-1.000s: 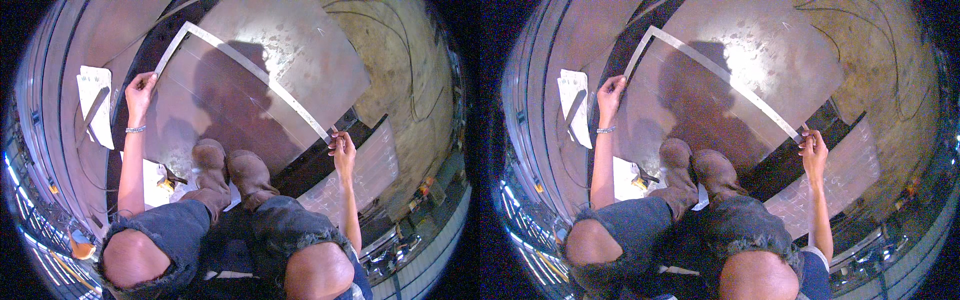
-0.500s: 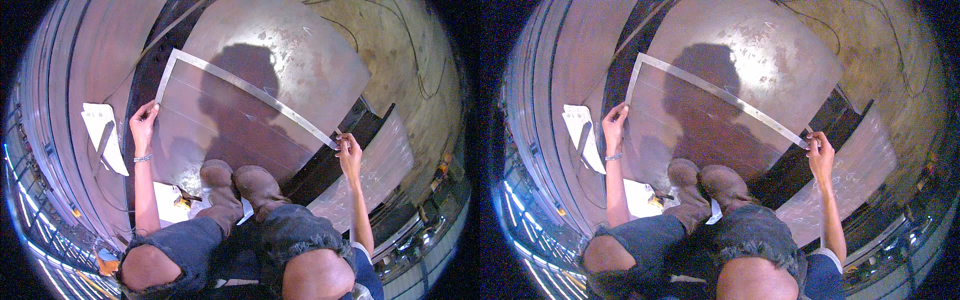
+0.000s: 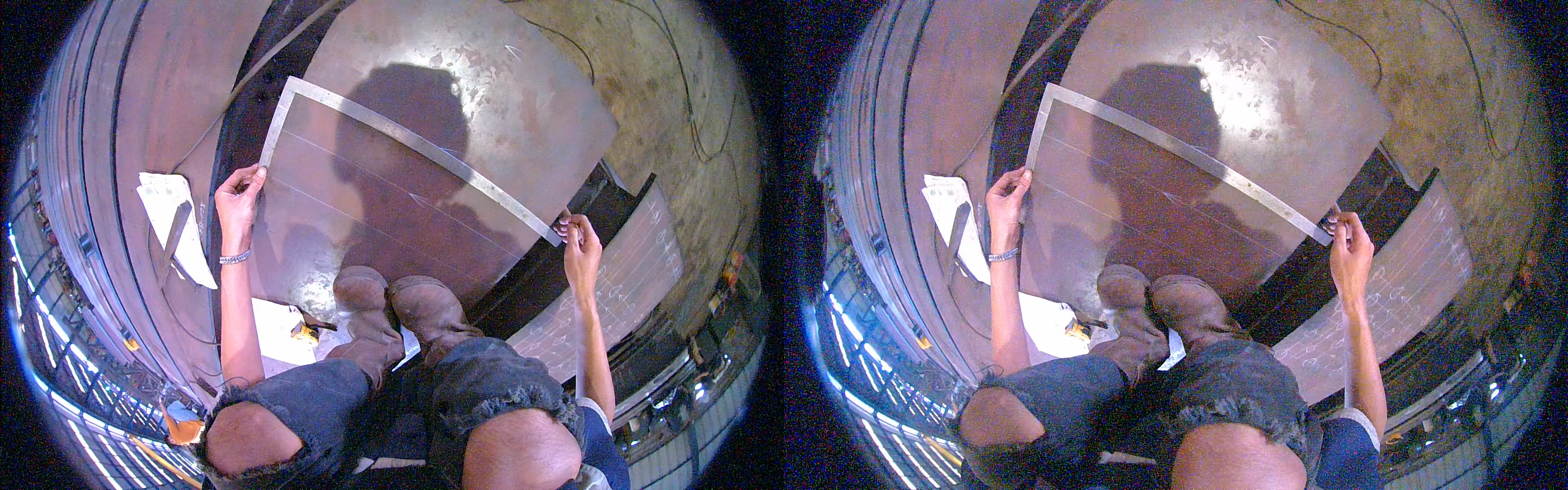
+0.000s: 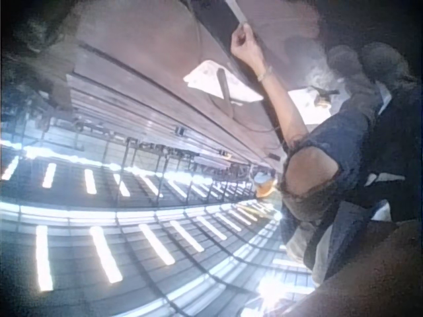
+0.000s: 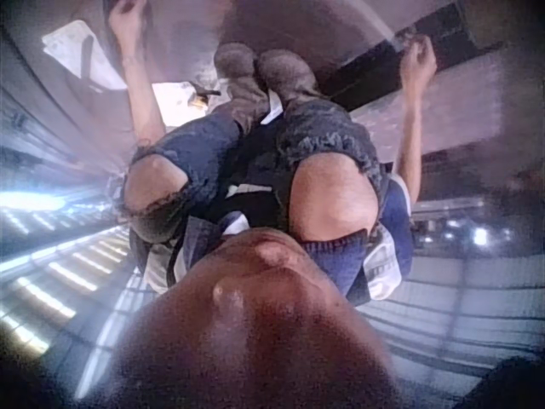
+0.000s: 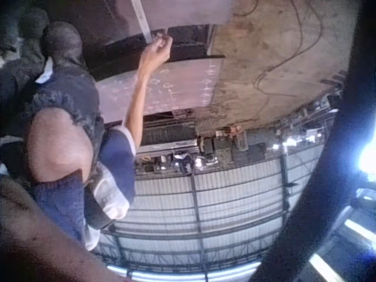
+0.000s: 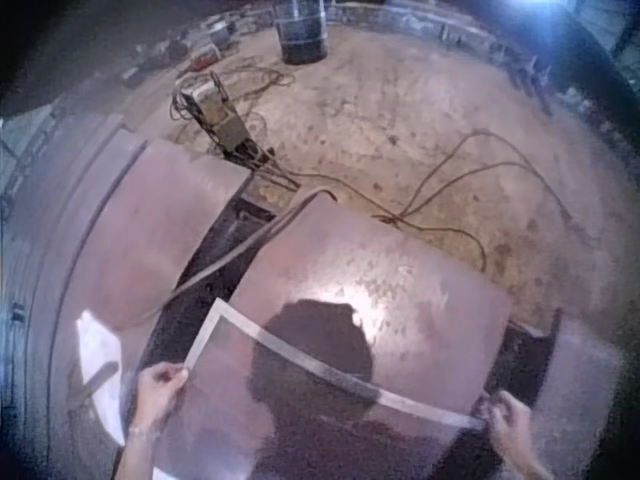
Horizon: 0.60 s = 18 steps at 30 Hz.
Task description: The person measures a large metal sheet using a tape measure and a straight edge, marking measurements with a marker. The person also consults a document with handwritten notes during the process.
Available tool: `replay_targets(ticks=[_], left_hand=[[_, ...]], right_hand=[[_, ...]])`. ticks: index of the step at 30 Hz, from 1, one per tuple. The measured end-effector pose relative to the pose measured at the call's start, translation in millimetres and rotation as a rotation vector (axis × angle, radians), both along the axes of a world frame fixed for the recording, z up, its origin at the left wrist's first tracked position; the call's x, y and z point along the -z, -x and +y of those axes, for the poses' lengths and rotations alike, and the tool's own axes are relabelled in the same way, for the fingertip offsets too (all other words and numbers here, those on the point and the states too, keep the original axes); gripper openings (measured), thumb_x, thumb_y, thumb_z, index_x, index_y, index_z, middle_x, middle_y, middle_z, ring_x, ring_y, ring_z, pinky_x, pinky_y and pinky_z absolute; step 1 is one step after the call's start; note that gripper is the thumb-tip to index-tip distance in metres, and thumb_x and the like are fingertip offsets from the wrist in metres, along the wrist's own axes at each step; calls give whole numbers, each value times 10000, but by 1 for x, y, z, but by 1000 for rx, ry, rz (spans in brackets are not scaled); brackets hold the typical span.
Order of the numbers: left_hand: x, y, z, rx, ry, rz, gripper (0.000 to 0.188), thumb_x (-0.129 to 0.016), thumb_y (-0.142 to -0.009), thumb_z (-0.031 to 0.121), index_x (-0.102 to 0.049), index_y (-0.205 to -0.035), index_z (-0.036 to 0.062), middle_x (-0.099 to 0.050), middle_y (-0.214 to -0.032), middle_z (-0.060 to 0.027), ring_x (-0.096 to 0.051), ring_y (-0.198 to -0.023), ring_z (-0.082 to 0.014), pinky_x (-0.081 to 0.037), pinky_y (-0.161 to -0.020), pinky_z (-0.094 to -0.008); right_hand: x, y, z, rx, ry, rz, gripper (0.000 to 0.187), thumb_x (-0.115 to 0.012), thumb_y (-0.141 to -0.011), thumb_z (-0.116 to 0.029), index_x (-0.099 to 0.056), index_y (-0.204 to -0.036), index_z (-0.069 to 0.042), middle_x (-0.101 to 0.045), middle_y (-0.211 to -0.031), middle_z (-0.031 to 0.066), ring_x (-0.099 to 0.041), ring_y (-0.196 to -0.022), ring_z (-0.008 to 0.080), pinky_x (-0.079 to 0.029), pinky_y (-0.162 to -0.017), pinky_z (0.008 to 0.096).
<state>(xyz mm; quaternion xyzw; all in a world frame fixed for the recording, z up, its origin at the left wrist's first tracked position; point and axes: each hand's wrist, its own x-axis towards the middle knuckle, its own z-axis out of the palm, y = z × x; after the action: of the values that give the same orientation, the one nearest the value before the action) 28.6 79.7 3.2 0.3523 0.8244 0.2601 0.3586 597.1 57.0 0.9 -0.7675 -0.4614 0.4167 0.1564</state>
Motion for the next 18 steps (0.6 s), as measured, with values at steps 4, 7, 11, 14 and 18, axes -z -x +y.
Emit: replay_targets(ticks=[4, 7, 11, 14, 18], left_hand=[[0, 0, 0, 7, -21, -10, 281, -778, -854, 222, -734, -1034, 11, -693, -870, -10, -579, -796, -80, -448, -756, -234], [4, 0, -2, 7, -41, -14, 276, -774, -858, 214, -732, -1038, 9, -689, -873, -4, -574, -792, -76, -445, -749, -226], [2, 0, -3, 7, -38, -32, 280, -770, -862, 210, -730, -1050, 7, -685, -875, 0, -568, -789, -70, -445, -741, -222], [2, 0, -3, -33, -14, -27, 278, -769, -864, 204, -730, -1054, 6, -682, -874, 4, -561, -781, -67, -444, -736, -218], [0, -3, -2, -17, -42, -26, 267, -768, -864, 190, -730, -1051, 4, -666, -843, 16, -545, -762, -59, -437, -718, -211]], right_hand=[[-4, 6, 3, -10, -12, 7, 142, -498, -992, -91, -609, -1024, -9, -702, -902, 90, -642, -843, 136, -493, -738, 296], [-2, 0, 2, -42, 8, 2, 141, -497, -990, -89, -611, -1028, -14, -703, -903, 90, -640, -844, 133, -495, -740, 300], [-10, 9, 5, -35, 51, -11, 158, -483, -1003, -96, -600, -1019, 8, -679, -914, 60, -628, -862, 121, -498, -815, 281], [-15, 14, 8, -58, 44, -49, 158, -488, -995, -99, -605, -1013, 6, -683, -905, 64, -624, -854, 122, -494, -802, 283], [-12, 12, 4, -53, 29, -52, 158, -490, -991, -100, -604, -1004, 7, -681, -896, 60, -616, -857, 116, -485, -786, 278]])
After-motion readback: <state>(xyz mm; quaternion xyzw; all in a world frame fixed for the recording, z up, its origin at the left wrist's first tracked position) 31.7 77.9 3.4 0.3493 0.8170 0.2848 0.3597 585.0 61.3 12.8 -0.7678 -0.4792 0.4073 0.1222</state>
